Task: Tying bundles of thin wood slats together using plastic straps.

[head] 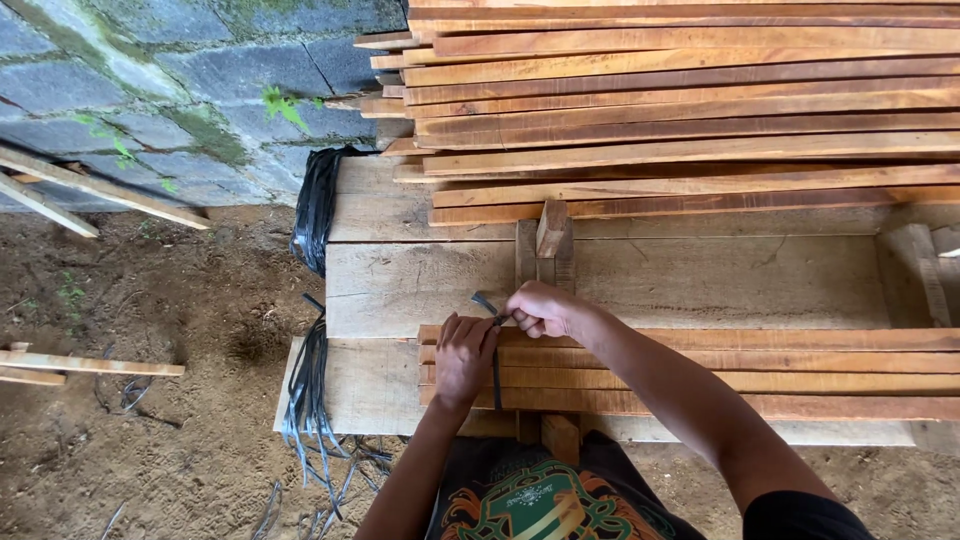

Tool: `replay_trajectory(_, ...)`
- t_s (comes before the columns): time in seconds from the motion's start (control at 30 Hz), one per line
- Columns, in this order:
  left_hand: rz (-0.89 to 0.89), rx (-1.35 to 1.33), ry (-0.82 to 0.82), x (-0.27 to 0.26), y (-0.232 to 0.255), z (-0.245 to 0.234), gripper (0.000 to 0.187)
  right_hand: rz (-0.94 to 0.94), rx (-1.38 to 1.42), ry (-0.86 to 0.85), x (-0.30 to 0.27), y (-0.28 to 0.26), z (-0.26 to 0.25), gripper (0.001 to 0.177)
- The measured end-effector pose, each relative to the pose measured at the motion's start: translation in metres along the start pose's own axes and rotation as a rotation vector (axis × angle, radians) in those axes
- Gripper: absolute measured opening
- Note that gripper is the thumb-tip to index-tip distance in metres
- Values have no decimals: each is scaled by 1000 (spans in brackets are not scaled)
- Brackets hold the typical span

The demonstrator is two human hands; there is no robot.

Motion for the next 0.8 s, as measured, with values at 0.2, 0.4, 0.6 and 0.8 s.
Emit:
replay_trajectory(0.2,3,76,7,-8,-31,28,9,-213,-428,188,55,20,-14,45)
replay_trajectory(0.4,-401,-204,-167,6,2,17,24,-675,-986,461,20,-16,-3,27)
replay_trajectory(0.6,-320,-143,-295,-12,9,8,30,-826,-1335,501,133,-1,-12,19)
replay_trajectory(0.8,-268,-215,-300,3,34,-26,32,-766,-1389,451,182,20,-16,30)
Point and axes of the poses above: each hand's wrist, its own x-axis towards the middle knuckle, its own z-axis out of the palm, y = z × x, the point moved 4 cm from there along x, towards the middle knuckle, and after that the axes turned 2 degrees about z, right-handed, at the moved point
